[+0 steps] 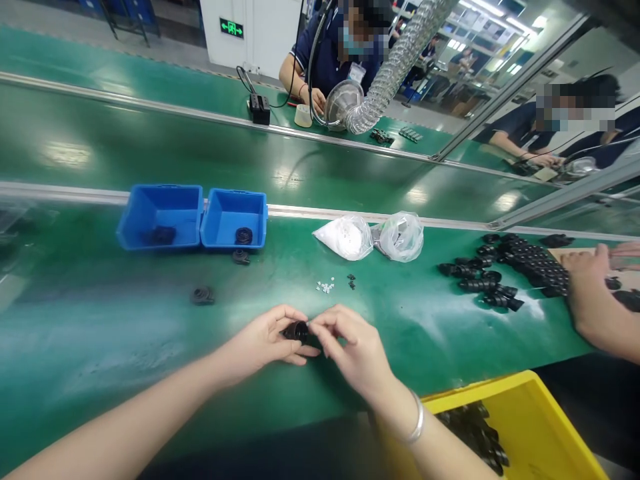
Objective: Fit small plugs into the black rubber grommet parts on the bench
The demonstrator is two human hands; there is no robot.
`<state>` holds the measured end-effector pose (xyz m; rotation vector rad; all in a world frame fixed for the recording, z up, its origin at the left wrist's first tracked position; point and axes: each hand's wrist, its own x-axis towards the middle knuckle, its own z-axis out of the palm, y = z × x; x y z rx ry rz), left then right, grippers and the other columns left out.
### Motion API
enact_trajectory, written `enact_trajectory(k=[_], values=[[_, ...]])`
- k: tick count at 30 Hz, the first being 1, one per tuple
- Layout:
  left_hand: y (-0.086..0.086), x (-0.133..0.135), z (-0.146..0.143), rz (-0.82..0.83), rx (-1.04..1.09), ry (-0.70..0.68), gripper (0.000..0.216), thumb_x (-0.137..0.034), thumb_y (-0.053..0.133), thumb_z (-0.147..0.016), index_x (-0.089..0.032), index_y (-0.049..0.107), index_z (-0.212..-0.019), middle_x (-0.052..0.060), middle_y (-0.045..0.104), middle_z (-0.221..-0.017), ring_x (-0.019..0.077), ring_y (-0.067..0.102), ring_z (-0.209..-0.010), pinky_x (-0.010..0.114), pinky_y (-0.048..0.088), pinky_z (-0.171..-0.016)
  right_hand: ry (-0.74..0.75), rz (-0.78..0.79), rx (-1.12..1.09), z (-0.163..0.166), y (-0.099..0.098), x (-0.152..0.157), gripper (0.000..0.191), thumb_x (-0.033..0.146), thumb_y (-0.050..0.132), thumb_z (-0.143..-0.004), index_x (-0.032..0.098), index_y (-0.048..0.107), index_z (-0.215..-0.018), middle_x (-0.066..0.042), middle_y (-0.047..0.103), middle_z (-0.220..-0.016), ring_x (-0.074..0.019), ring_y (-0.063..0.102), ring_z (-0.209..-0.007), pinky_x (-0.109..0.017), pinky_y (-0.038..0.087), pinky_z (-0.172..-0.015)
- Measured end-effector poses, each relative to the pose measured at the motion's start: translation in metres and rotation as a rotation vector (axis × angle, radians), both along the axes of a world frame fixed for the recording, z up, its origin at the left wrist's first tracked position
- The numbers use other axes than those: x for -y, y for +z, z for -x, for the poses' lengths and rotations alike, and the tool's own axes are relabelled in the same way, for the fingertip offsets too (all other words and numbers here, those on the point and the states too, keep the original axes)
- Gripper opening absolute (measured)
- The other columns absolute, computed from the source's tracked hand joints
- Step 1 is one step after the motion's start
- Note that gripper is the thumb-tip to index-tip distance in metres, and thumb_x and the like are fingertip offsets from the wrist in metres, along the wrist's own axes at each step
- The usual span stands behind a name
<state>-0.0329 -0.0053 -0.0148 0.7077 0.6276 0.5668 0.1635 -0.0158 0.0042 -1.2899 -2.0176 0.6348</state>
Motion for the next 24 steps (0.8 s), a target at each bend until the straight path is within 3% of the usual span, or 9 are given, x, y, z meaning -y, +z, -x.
enact_trajectory(k=[8, 15, 20, 24], values=[[-0.007, 0.005, -0.005, -0.236, -0.139, -0.023, 0.036, -0.012, 0.058, -0.080, -0.017, 0.052, -0.115, 0.007, 0.059, -0.111, 0.0223, 0.056, -0.108, 0.039, 0.044, -0.094, 0.108, -0.148, 0.198, 0.013, -0.031, 0.020, 0.011, 0.015, 0.047, -0.094, 0.017, 0.058, -0.094, -0.005, 0.060, -0.083, -0.0141, 0.058, -0.074, -0.027, 0.049, -0.067], [-0.014, 0.010, -0.003, -0.428, -0.290, -0.030, 0.037, -0.009, 0.051, -0.080, -0.020, 0.049, -0.115, 0.005, 0.056, -0.106, 0.0213, 0.056, -0.101, 0.036, 0.047, -0.086, 0.224, -0.420, 0.566, 0.013, -0.026, 0.027, 0.019, 0.011, 0.043, -0.094, 0.009, 0.060, -0.102, -0.009, 0.061, -0.079, -0.0180, 0.056, -0.067, -0.033, 0.048, -0.059], [-0.013, 0.012, 0.000, -0.482, -0.408, -0.081, 0.039, -0.009, 0.047, -0.082, -0.023, 0.047, -0.118, 0.004, 0.055, -0.108, 0.0182, 0.058, -0.091, 0.033, 0.049, -0.080, 0.259, -0.483, 0.610, 0.014, -0.022, 0.026, 0.019, 0.009, 0.046, -0.092, 0.006, 0.063, -0.098, -0.010, 0.061, -0.077, -0.0199, 0.057, -0.069, -0.034, 0.048, -0.059], [-0.014, 0.013, 0.001, -0.497, -0.420, -0.065, 0.039, -0.012, 0.047, -0.084, -0.025, 0.045, -0.121, 0.005, 0.054, -0.112, 0.0184, 0.057, -0.095, 0.033, 0.048, -0.083, 0.243, -0.485, 0.611, 0.014, -0.024, 0.025, 0.020, 0.009, 0.048, -0.091, 0.004, 0.062, -0.105, -0.012, 0.063, -0.083, -0.0204, 0.058, -0.072, -0.035, 0.050, -0.061]])
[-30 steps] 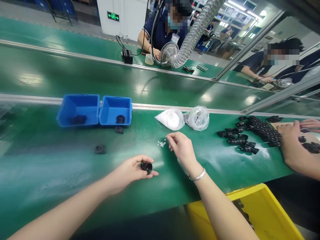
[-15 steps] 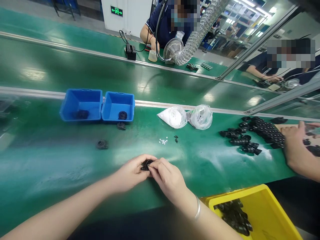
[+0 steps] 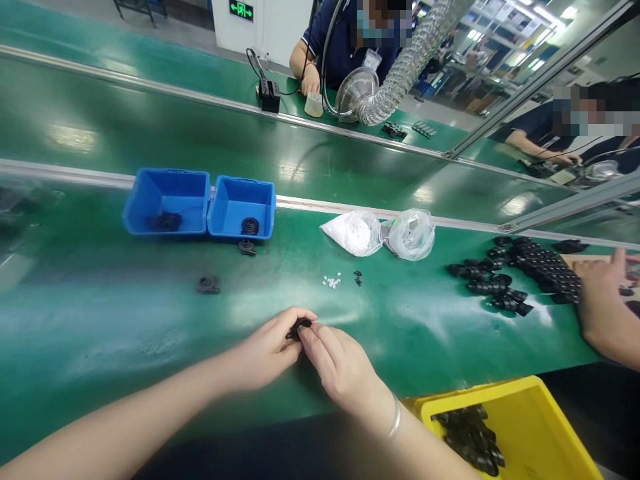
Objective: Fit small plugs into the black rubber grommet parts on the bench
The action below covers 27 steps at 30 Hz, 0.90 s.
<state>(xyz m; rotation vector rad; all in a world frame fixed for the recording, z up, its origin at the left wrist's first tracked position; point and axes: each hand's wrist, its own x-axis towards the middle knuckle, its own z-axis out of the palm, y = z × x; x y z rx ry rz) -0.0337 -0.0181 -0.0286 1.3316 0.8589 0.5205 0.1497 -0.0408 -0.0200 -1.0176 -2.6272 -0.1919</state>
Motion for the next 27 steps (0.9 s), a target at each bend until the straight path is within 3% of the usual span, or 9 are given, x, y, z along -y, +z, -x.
enact_trajectory(k=[8, 14, 17, 20, 22, 24, 27], values=[[0.005, 0.000, 0.000, -0.030, -0.015, 0.007, 0.038, -0.012, 0.046, -0.085, -0.024, 0.047, -0.121, 0.007, 0.055, -0.117, 0.0229, 0.053, -0.109, 0.038, 0.043, -0.095, -0.007, 0.045, -0.012, -0.003, -0.005, 0.000, 0.023, 0.009, 0.047, -0.091, 0.007, 0.060, -0.109, -0.013, 0.065, -0.088, -0.0220, 0.061, -0.075, -0.036, 0.052, -0.063], [0.003, -0.002, 0.000, -0.029, -0.034, -0.019, 0.037, -0.016, 0.045, -0.089, -0.027, 0.044, -0.124, 0.007, 0.053, -0.123, 0.0242, 0.051, -0.115, 0.041, 0.039, -0.102, -0.021, 0.163, -0.090, 0.001, 0.004, -0.004, 0.022, 0.011, 0.042, -0.094, 0.012, 0.061, -0.105, -0.009, 0.065, -0.082, -0.0192, 0.060, -0.072, -0.034, 0.050, -0.064], [0.001, -0.001, -0.003, 0.066, 0.060, -0.013, 0.029, -0.020, 0.045, -0.091, -0.025, 0.046, -0.119, 0.007, 0.054, -0.120, 0.0235, 0.054, -0.114, 0.042, 0.041, -0.102, -0.022, 0.295, -0.253, -0.011, 0.009, -0.012, 0.018, 0.015, 0.045, -0.094, 0.016, 0.061, -0.103, -0.006, 0.066, -0.087, -0.0163, 0.061, -0.079, -0.029, 0.050, -0.070], [0.000, 0.000, -0.007, 0.204, 0.214, -0.025, 0.024, -0.025, 0.045, -0.094, -0.024, 0.045, -0.118, 0.008, 0.049, -0.127, 0.0240, 0.055, -0.117, 0.042, 0.042, -0.102, -0.332, 0.334, -0.444, -0.043, 0.007, -0.027, 0.014, 0.021, 0.048, -0.094, 0.019, 0.062, -0.091, -0.003, 0.064, -0.080, -0.0141, 0.061, -0.073, -0.027, 0.049, -0.070], [0.001, 0.000, -0.008, 0.241, 0.237, -0.025, 0.022, -0.028, 0.046, -0.094, -0.024, 0.046, -0.116, 0.008, 0.046, -0.129, 0.0259, 0.053, -0.120, 0.043, 0.043, -0.102, -0.589, 0.296, -0.426, -0.066, 0.000, -0.039, 0.015, 0.026, 0.051, -0.093, 0.017, 0.063, -0.089, -0.003, 0.062, -0.073, -0.0154, 0.059, -0.066, -0.028, 0.048, -0.065], [0.001, 0.001, -0.009, 0.242, 0.231, -0.026, 0.022, -0.031, 0.048, -0.094, -0.024, 0.047, -0.115, 0.009, 0.046, -0.129, 0.0273, 0.053, -0.121, 0.045, 0.043, -0.102, -0.683, 0.273, -0.354, -0.084, -0.009, -0.051, 0.017, 0.029, 0.054, -0.090, 0.015, 0.064, -0.090, -0.004, 0.062, -0.073, -0.0173, 0.058, -0.065, -0.030, 0.048, -0.062], [-0.001, 0.001, -0.009, 0.245, 0.241, -0.024, 0.024, -0.035, 0.050, -0.093, -0.024, 0.047, -0.115, 0.009, 0.046, -0.129, 0.0281, 0.053, -0.120, 0.046, 0.044, -0.102, -0.682, 0.253, -0.316, -0.092, -0.020, -0.062, 0.020, 0.029, 0.054, -0.090, 0.013, 0.064, -0.093, -0.006, 0.062, -0.076, -0.0187, 0.058, -0.068, -0.031, 0.047, -0.065]])
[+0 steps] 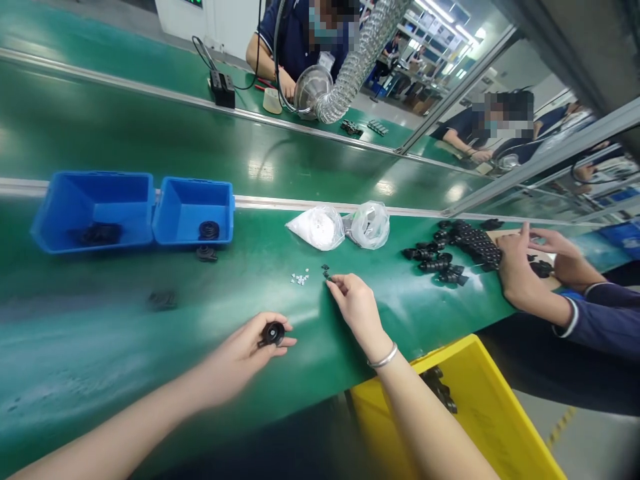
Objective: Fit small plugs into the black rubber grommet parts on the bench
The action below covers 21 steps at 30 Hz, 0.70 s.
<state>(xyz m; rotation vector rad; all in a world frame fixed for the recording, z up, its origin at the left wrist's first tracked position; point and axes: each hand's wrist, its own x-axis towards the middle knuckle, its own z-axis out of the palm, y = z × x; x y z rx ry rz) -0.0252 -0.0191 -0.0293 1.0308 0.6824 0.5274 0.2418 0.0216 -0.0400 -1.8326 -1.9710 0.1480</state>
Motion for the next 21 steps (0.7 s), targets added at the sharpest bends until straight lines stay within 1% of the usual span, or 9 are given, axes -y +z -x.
enact_trajectory(k=[2, 5, 8, 10, 11, 13, 16, 18, 21], values=[[-0.001, 0.000, 0.000, 0.008, 0.018, 0.011, 0.025, -0.037, 0.052, -0.092, -0.024, 0.048, -0.114, 0.009, 0.046, -0.128, 0.0286, 0.054, -0.120, 0.046, 0.044, -0.102, 0.014, -0.007, -0.001, 0.001, -0.003, -0.005, 0.020, 0.029, 0.051, -0.091, 0.014, 0.065, -0.090, -0.007, 0.062, -0.078, -0.0189, 0.058, -0.070, -0.031, 0.047, -0.067], [-0.001, -0.001, 0.000, 0.029, 0.042, 0.021, 0.027, -0.039, 0.054, -0.091, -0.024, 0.049, -0.113, 0.009, 0.047, -0.126, 0.0289, 0.055, -0.119, 0.047, 0.043, -0.102, 0.024, -0.011, -0.009, 0.002, -0.003, -0.008, 0.022, 0.030, 0.050, -0.091, 0.015, 0.064, -0.083, -0.006, 0.062, -0.075, -0.0188, 0.058, -0.070, -0.031, 0.046, -0.066], [0.001, -0.004, 0.001, 0.066, 0.069, 0.028, 0.028, -0.039, 0.056, -0.090, -0.023, 0.050, -0.112, 0.008, 0.047, -0.125, 0.0287, 0.056, -0.118, 0.047, 0.043, -0.103, 0.024, -0.007, -0.031, 0.004, 0.004, -0.005, 0.025, 0.034, 0.051, -0.091, 0.016, 0.063, -0.078, -0.004, 0.061, -0.069, -0.0171, 0.056, -0.062, -0.030, 0.045, -0.061], [0.001, -0.005, 0.001, 0.089, 0.097, 0.032, 0.027, -0.037, 0.056, -0.090, -0.023, 0.050, -0.112, 0.008, 0.048, -0.125, 0.0279, 0.057, -0.117, 0.047, 0.042, -0.103, 0.050, 0.001, -0.094, 0.014, 0.012, 0.004, 0.025, 0.034, 0.052, -0.091, 0.017, 0.062, -0.077, -0.002, 0.060, -0.066, -0.0155, 0.055, -0.059, -0.028, 0.044, -0.058], [0.001, -0.005, 0.002, 0.100, 0.113, 0.034, 0.026, -0.036, 0.056, -0.090, -0.023, 0.050, -0.112, 0.008, 0.048, -0.125, 0.0274, 0.057, -0.116, 0.046, 0.042, -0.103, 0.085, 0.009, -0.145, 0.023, 0.017, 0.009, 0.023, 0.034, 0.052, -0.091, 0.018, 0.062, -0.077, -0.002, 0.060, -0.067, -0.0148, 0.055, -0.059, -0.027, 0.045, -0.058], [0.000, -0.006, 0.002, 0.121, 0.149, 0.041, 0.026, -0.034, 0.056, -0.090, -0.022, 0.050, -0.112, 0.007, 0.050, -0.123, 0.0261, 0.057, -0.115, 0.046, 0.041, -0.104, 0.216, 0.038, -0.275, 0.046, 0.024, 0.023, 0.017, 0.029, 0.054, -0.091, 0.019, 0.062, -0.080, -0.002, 0.061, -0.072, -0.0139, 0.056, -0.064, -0.026, 0.046, -0.061], [-0.002, -0.006, 0.002, 0.115, 0.162, 0.057, 0.024, -0.028, 0.058, -0.088, -0.020, 0.051, -0.109, 0.006, 0.054, -0.115, 0.0241, 0.054, -0.116, 0.044, 0.041, -0.103, 0.415, 0.076, -0.379, 0.079, 0.026, 0.041, 0.009, 0.023, 0.054, -0.091, 0.020, 0.061, -0.086, -0.002, 0.061, -0.078, -0.0133, 0.058, -0.071, -0.025, 0.048, -0.065], [-0.003, -0.007, 0.002, 0.100, 0.153, 0.063, 0.022, -0.025, 0.058, -0.088, -0.019, 0.052, -0.108, 0.005, 0.055, -0.110, 0.0228, 0.052, -0.114, 0.042, 0.043, -0.101, 0.472, 0.078, -0.360, 0.092, 0.022, 0.046, 0.009, 0.021, 0.052, -0.092, 0.019, 0.060, -0.089, -0.003, 0.059, -0.080, -0.0139, 0.058, -0.073, -0.026, 0.049, -0.065], [-0.006, -0.006, 0.003, 0.098, 0.162, 0.061, 0.021, -0.022, 0.056, -0.088, -0.019, 0.052, -0.109, 0.005, 0.055, -0.110, 0.0210, 0.052, -0.111, 0.039, 0.044, -0.097, 0.487, 0.068, -0.289, 0.097, 0.014, 0.046, 0.011, 0.020, 0.050, -0.093, 0.019, 0.060, -0.090, -0.004, 0.058, -0.081, -0.0150, 0.058, -0.074, -0.027, 0.050, -0.066]])
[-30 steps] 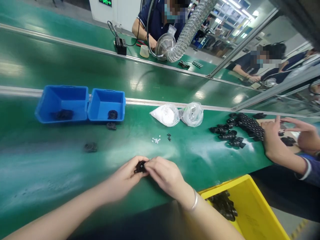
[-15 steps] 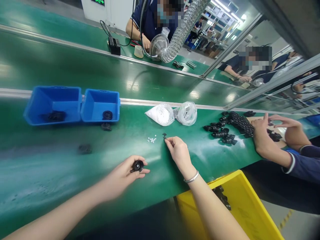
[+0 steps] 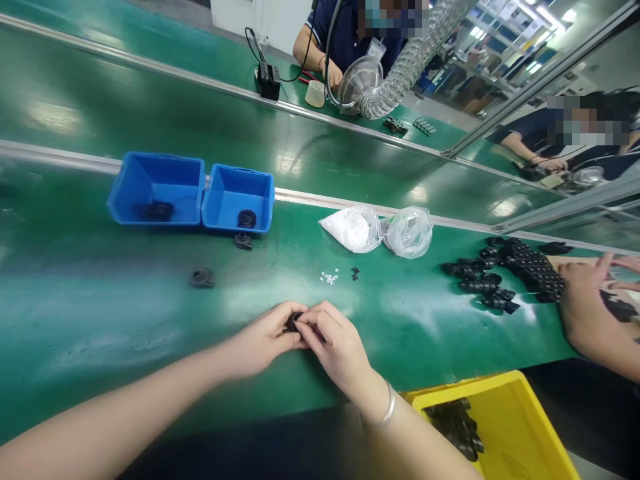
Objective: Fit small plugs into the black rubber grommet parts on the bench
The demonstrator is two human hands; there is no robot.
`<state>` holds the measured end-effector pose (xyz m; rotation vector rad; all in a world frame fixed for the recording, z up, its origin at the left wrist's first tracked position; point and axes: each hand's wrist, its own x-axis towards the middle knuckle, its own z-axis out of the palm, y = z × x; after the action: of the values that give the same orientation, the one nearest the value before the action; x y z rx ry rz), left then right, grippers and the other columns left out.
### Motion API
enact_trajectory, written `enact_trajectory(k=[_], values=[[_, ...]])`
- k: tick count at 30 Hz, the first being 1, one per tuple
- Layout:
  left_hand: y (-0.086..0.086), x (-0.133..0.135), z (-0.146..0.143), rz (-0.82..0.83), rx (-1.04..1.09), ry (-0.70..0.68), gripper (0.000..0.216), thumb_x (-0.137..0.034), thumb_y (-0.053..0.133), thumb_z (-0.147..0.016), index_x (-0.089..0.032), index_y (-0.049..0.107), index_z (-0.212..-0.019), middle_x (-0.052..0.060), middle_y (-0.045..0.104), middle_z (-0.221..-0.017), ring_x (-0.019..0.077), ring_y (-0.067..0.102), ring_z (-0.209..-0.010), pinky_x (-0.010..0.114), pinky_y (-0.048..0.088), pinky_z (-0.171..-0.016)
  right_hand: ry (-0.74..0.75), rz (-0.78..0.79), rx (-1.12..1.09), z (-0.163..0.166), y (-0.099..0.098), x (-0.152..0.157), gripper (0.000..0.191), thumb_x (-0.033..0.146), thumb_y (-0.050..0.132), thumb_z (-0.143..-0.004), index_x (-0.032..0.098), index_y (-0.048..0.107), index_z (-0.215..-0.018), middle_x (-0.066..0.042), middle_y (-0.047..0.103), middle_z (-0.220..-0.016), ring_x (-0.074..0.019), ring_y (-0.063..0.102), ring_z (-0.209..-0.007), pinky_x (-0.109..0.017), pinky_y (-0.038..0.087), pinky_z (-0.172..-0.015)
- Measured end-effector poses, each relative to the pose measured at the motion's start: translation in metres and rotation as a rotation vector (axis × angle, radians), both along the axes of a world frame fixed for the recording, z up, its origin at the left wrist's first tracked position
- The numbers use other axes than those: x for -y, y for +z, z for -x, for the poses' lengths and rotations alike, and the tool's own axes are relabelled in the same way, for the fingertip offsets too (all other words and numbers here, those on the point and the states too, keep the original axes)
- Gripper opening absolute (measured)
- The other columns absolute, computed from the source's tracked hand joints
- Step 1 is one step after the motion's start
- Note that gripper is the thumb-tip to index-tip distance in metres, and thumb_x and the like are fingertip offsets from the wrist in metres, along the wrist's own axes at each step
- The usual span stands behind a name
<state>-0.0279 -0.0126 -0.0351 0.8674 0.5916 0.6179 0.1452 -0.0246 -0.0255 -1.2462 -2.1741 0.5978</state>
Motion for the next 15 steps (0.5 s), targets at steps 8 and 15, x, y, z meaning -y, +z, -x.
enact_trajectory(k=[8, 15], values=[[-0.005, -0.001, 0.002, 0.024, -0.007, -0.002, 0.028, -0.020, 0.058, -0.086, -0.022, 0.051, -0.113, 0.004, 0.054, -0.106, 0.0200, 0.053, -0.106, 0.039, 0.043, -0.094, 0.034, -0.044, -0.004, -0.010, -0.007, 0.006, 0.017, 0.015, 0.050, -0.092, 0.020, 0.062, -0.103, -0.006, 0.061, -0.088, -0.0165, 0.061, -0.082, -0.031, 0.054, -0.072], [-0.007, 0.000, 0.002, 0.041, -0.033, 0.012, 0.030, -0.020, 0.056, -0.085, -0.022, 0.050, -0.114, 0.004, 0.054, -0.104, 0.0192, 0.053, -0.101, 0.039, 0.043, -0.093, 0.114, -0.100, 0.090, -0.016, -0.014, 0.016, 0.042, 0.007, 0.050, -0.089, 0.020, 0.051, -0.129, -0.011, 0.058, -0.102, -0.0208, 0.058, -0.097, -0.037, 0.054, -0.082]])
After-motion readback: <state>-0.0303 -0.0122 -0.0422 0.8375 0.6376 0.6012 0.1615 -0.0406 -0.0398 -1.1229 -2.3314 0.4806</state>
